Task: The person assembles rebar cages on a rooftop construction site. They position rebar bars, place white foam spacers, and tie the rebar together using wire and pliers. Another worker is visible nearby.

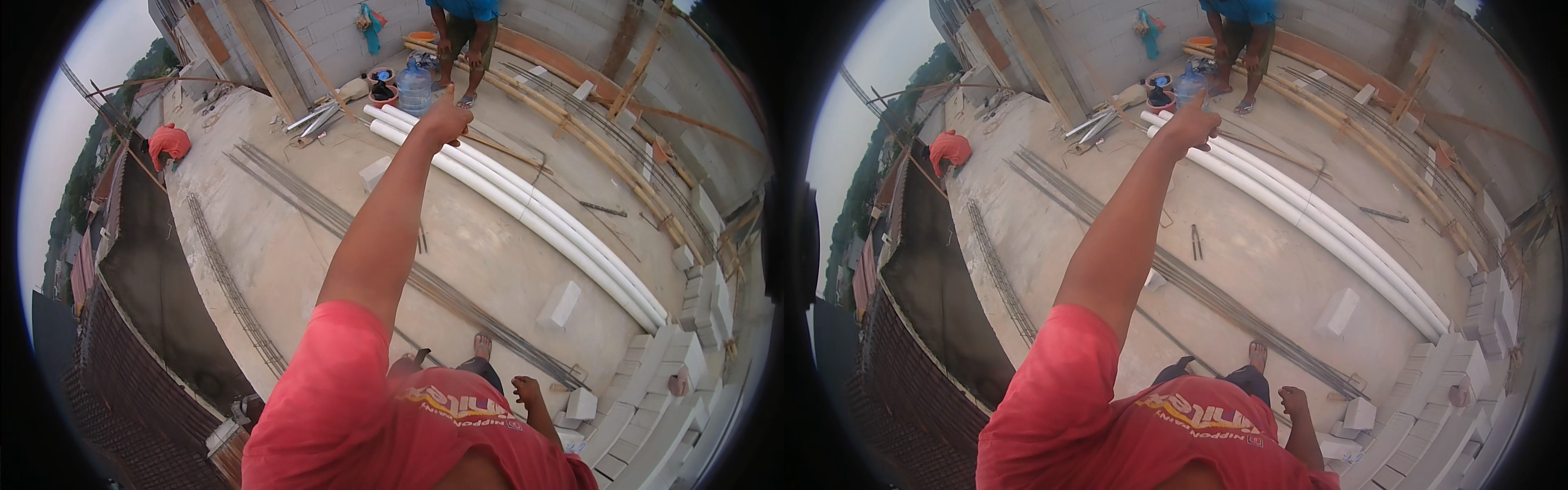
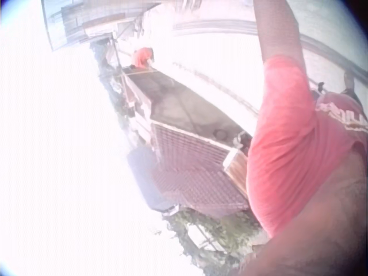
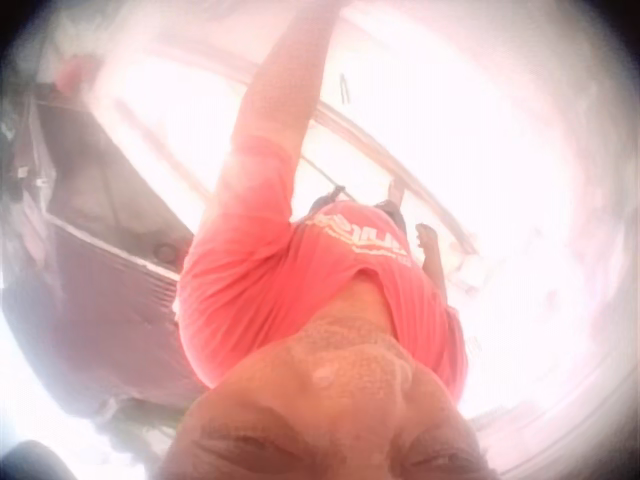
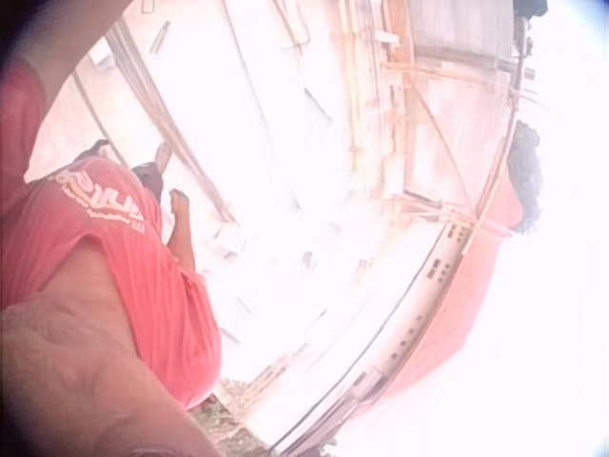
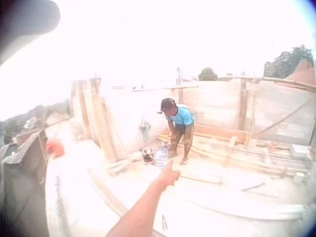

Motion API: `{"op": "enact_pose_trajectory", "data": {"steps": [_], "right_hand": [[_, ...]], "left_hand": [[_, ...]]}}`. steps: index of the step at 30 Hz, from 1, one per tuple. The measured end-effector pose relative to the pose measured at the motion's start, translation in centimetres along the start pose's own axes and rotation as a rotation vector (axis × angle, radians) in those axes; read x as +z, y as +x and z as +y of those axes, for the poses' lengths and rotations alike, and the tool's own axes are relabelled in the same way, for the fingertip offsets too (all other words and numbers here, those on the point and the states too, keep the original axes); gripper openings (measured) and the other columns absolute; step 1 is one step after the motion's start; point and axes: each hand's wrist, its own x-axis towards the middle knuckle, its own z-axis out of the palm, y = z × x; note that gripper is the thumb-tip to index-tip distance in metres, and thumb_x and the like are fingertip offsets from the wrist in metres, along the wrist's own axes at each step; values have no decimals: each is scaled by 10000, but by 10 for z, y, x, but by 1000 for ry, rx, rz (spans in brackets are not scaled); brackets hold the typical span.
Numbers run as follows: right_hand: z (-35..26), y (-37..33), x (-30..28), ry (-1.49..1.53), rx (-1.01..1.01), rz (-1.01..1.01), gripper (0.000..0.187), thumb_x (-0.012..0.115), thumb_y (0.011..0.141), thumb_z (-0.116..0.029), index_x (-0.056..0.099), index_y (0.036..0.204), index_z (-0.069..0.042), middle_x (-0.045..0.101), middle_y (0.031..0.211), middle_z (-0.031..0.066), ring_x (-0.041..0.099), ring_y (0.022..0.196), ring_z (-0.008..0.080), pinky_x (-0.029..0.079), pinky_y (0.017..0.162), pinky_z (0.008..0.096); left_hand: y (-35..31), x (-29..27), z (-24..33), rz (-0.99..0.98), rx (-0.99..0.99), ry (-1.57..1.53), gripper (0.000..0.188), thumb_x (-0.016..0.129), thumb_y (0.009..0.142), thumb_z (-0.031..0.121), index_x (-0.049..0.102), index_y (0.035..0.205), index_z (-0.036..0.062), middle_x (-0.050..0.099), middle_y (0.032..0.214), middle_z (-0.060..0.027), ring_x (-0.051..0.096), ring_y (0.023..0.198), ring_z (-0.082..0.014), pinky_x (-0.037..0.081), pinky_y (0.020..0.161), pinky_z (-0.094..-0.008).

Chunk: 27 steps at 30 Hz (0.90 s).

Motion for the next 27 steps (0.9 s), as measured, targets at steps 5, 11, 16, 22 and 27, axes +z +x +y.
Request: {"op": "enact_pose_trajectory", "data": {"steps": [5,11,16,22,27], "right_hand": [[105,9,-26,-589,-220,-231,283,575,841,-176,613,1080,-29,609,934,119,654,805,254,553,587,403],[94,2,-43,-671,-206,-166,258,623,778,-155,596,1004,-34,630,879,76,645,858,207,554,640,439],[57,56,-52,-534,-151,-128,300,602,808,-233,623,1026,-28,608,768,56,626,716,182,544,573,393],[-121,48,-12,-497,-200,-35,429,631,787,-270,625,1124,-5,648,871,129,628,733,228,534,529,376],[-206,88,59,-689,-560,-88,422,646,798,-272,627,1111,9,641,833,104,589,662,166,480,464,298]], "left_hand": [[-23,14,-115,-196,-120,180,742,551,750,150,289,1441,81,567,858,-92,521,670,-158,488,612,-297],[-271,-5,-436,-170,-430,582,589,572,750,220,479,1302,40,611,1130,-214,582,1063,-324,448,933,-374],[-582,-7,-531,-287,-1390,220,409,522,813,232,563,1116,-41,649,934,-167,657,746,-249,522,578,-375],[-685,-37,-528,300,-1604,-274,335,531,832,171,559,1134,28,621,917,-120,600,693,-222,503,594,-415],[-596,-63,-529,579,-1276,-471,528,531,852,164,394,1356,88,606,990,-134,603,738,-240,508,664,-418]]}}
